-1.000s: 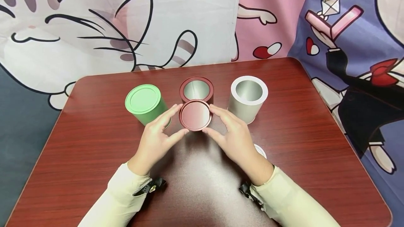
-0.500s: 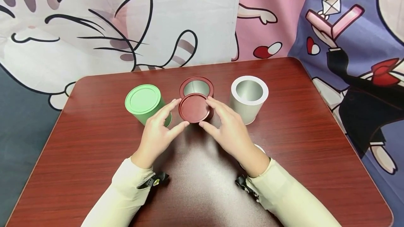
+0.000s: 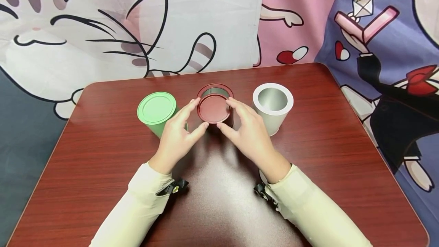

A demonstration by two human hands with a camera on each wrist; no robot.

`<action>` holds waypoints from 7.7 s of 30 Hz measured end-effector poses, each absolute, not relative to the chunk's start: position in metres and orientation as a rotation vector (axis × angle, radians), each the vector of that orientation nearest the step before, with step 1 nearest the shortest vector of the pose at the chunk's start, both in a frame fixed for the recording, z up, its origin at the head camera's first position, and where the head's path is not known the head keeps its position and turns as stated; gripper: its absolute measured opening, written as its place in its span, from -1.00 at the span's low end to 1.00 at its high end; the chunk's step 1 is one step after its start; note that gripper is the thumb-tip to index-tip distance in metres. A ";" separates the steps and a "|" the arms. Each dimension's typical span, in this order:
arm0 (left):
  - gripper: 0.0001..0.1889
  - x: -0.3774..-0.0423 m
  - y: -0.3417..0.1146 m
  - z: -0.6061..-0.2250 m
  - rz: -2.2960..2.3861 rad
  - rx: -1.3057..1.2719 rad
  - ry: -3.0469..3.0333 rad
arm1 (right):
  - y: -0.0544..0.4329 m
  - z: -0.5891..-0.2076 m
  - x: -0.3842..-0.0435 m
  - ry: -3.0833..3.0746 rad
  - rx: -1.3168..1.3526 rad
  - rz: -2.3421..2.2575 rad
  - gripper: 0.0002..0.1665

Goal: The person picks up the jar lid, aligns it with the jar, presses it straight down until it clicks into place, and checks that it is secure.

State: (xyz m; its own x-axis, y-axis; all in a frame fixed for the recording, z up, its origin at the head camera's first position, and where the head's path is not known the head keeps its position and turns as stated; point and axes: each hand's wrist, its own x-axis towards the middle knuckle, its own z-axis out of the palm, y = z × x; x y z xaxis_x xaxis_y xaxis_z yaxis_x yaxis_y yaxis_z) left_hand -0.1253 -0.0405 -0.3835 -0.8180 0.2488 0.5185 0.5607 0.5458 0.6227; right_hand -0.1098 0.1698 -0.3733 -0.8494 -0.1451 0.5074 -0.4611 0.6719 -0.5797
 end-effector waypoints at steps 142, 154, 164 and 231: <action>-0.35 -0.137 -0.037 -0.399 -1.239 -0.540 -2.492 | 0.183 -0.388 -0.125 -2.538 0.411 1.046 -0.34; -0.30 -0.123 -0.035 -0.406 -1.234 -0.481 -2.540 | 0.191 -0.396 -0.110 -2.558 0.400 1.016 -0.33; -0.28 -0.112 -0.032 -0.414 -1.229 -0.454 -2.617 | 0.199 -0.401 -0.097 -2.557 0.378 1.000 -0.34; -0.37 -0.064 0.035 -0.445 -1.096 -1.025 -2.925 | 0.268 -0.428 -0.015 -2.821 0.208 0.872 -0.26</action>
